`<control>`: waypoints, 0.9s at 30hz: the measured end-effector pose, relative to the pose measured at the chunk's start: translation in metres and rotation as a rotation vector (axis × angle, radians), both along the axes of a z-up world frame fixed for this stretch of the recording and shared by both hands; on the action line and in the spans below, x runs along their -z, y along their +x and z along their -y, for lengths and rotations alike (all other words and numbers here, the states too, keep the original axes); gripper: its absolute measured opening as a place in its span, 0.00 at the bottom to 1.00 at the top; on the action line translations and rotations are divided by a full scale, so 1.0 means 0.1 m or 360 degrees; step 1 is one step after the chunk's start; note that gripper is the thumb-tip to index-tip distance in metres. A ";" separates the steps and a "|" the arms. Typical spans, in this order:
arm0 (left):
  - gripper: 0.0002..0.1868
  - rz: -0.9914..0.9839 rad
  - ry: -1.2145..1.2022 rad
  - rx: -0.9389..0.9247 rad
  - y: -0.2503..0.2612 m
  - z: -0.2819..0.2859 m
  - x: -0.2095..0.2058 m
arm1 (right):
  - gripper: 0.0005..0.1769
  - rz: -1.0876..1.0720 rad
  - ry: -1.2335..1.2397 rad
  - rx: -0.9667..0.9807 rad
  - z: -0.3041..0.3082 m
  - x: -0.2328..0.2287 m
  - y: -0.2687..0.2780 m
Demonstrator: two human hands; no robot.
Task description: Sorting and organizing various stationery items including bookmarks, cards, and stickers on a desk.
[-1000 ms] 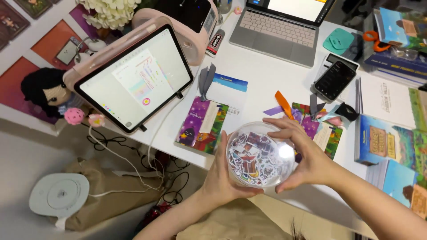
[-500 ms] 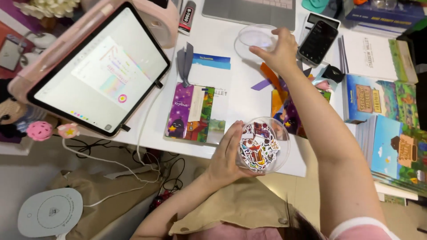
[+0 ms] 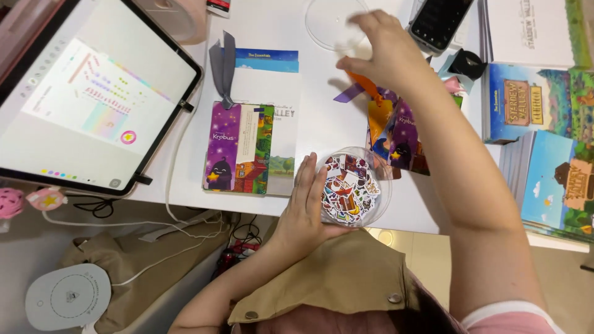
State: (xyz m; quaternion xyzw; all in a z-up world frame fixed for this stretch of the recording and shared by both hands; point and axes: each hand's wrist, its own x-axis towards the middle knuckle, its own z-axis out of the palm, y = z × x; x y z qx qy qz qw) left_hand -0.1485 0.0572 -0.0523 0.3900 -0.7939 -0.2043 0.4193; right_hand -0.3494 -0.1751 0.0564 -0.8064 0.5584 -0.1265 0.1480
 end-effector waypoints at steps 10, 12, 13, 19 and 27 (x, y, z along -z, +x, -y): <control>0.69 0.0045 0.0004 -0.0064 -0.06 0.01 -0.06 | 0.20 -0.0386 0.0316 -0.0761 -1.39 -0.32 -0.06; 0.67 0.0098 -0.0022 -0.0074 -0.04 0.02 -0.20 | 0.21 -0.0429 0.0235 -0.0784 -1.46 -0.21 -0.11; 0.65 0.0151 -0.0053 -0.0079 -0.03 0.03 -0.28 | 0.23 -0.0471 0.0148 -0.0802 -1.49 -0.16 -0.14; 0.58 0.0189 -0.0020 0.0020 -0.01 0.07 -0.29 | 0.16 -0.0736 -0.0007 -0.0826 -1.45 0.04 -0.18; 0.55 0.0072 -0.0029 0.0054 -0.02 0.09 -0.17 | 0.09 -0.0592 0.0188 -0.0784 -1.35 -0.05 -0.31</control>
